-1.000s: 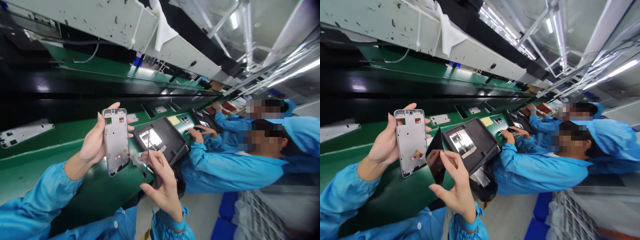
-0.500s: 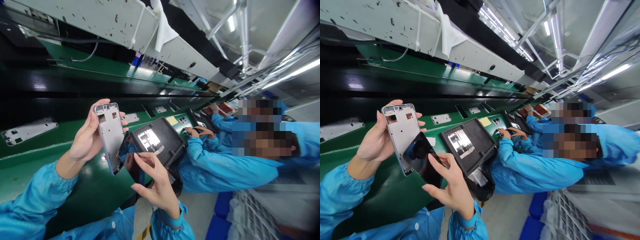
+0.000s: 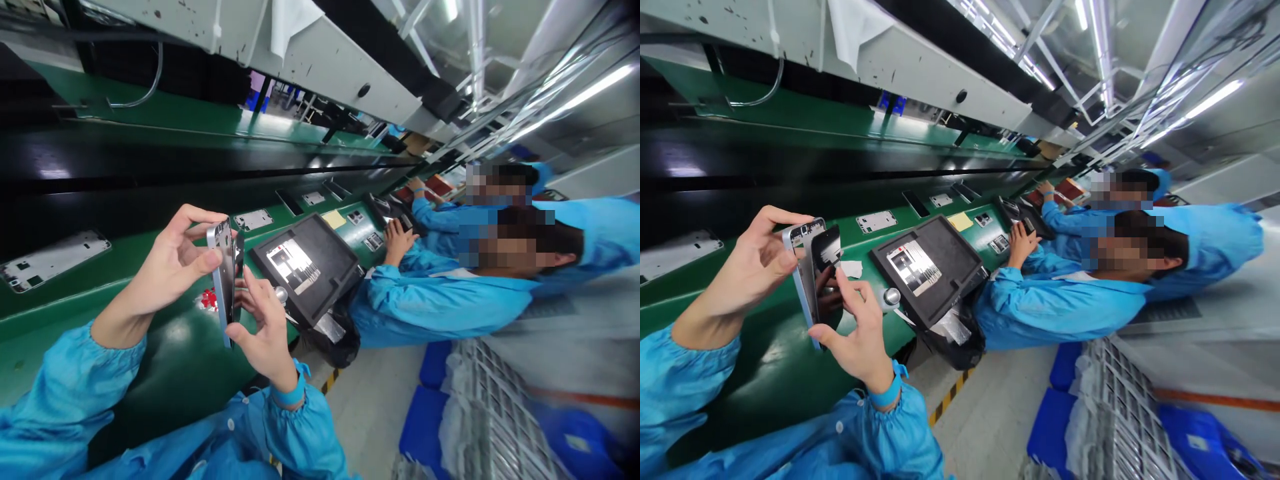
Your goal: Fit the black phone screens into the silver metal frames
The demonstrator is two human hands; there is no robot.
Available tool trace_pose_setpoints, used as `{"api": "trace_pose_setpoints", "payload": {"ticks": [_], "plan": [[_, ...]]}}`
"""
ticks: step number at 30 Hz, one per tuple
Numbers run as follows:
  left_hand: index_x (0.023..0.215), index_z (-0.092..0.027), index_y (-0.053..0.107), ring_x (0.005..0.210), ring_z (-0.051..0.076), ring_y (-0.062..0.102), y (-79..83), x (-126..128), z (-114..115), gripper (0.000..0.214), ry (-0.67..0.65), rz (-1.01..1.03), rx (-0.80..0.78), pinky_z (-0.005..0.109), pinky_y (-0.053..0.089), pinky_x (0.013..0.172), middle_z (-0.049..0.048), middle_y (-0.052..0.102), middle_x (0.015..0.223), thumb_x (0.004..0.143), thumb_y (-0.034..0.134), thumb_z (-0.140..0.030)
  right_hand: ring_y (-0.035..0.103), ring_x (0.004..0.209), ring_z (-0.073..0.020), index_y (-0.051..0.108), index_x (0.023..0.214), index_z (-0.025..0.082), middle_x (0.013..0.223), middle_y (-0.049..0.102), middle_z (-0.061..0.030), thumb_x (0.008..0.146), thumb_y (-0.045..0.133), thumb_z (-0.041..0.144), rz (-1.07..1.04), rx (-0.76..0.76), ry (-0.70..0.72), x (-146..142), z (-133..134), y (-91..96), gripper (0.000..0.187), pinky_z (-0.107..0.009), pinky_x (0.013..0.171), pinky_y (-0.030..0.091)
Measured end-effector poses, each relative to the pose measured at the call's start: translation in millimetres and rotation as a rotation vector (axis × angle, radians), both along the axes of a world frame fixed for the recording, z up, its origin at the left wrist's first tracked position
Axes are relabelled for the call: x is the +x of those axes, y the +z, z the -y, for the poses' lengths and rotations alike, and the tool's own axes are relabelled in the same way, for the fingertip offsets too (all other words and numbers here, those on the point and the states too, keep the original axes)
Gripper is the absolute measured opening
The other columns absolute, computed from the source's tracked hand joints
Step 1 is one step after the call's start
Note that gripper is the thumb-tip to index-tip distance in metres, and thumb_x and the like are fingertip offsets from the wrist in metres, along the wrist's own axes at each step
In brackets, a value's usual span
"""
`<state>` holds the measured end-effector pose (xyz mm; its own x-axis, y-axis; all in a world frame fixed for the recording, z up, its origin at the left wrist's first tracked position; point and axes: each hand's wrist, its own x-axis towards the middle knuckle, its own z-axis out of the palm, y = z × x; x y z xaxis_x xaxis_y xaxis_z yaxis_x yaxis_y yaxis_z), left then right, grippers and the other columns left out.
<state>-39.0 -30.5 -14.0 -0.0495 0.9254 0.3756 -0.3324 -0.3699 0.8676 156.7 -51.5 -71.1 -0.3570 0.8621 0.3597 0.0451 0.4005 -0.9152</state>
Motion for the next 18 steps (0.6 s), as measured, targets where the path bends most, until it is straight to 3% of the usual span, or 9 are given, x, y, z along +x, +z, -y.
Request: {"api": "trace_pose_setpoints", "payload": {"ticks": [6, 11, 15, 18], "plan": [[0.112, -0.020, 0.067, 0.098, 0.023, 0.074, 2.6, 0, -1, 0.040, 0.021, -0.070, -0.013, 0.029, 0.063, 0.079, 0.0071, 0.070, 0.107, 0.085, 0.087, -0.042, 0.064, 0.109, -0.0263, 0.049, 0.161, 0.030, 0.122, 0.060, -0.0129, 0.091, 0.072, 0.068, -0.025, 0.010, -0.010, -9, -4, -3.8, 0.083, -0.044, 0.093, 0.062], [0.118, -0.021, 0.068, 0.106, 0.027, 0.075, -1.3, 1, 2, 0.047, -0.018, -0.007, -0.047, 0.035, 0.064, 0.089, 0.0106, 0.072, 0.120, 0.082, 0.090, -0.043, 0.063, 0.114, -0.0277, 0.060, 0.153, 0.028, 0.124, 0.056, -0.0128, 0.089, 0.072, 0.071, 0.025, 0.103, -0.037, -19, -13, -13.6, 0.079, -0.047, 0.100, 0.060], [0.135, -0.022, 0.062, 0.111, 0.027, 0.075, -5.3, 14, 1, 0.054, -0.082, 0.111, -0.084, 0.038, 0.066, 0.091, 0.0142, 0.072, 0.130, 0.094, 0.075, -0.054, 0.061, 0.120, -0.0291, 0.067, 0.146, 0.025, 0.138, 0.049, -0.0156, 0.091, 0.068, 0.072, 0.145, 0.223, -0.090, -25, -18, -19.9, 0.072, -0.050, 0.110, 0.054], [0.128, -0.020, 0.064, 0.096, 0.026, 0.078, -9.6, 23, -2, 0.058, -0.072, 0.217, -0.149, 0.038, 0.068, 0.082, 0.0133, 0.077, 0.119, 0.097, 0.062, -0.069, 0.060, 0.125, -0.0289, 0.053, 0.158, 0.024, 0.159, 0.034, -0.0189, 0.096, 0.056, 0.076, 0.114, 0.225, -0.158, -22, -19, -13.9, 0.080, -0.049, 0.109, 0.056]]}}
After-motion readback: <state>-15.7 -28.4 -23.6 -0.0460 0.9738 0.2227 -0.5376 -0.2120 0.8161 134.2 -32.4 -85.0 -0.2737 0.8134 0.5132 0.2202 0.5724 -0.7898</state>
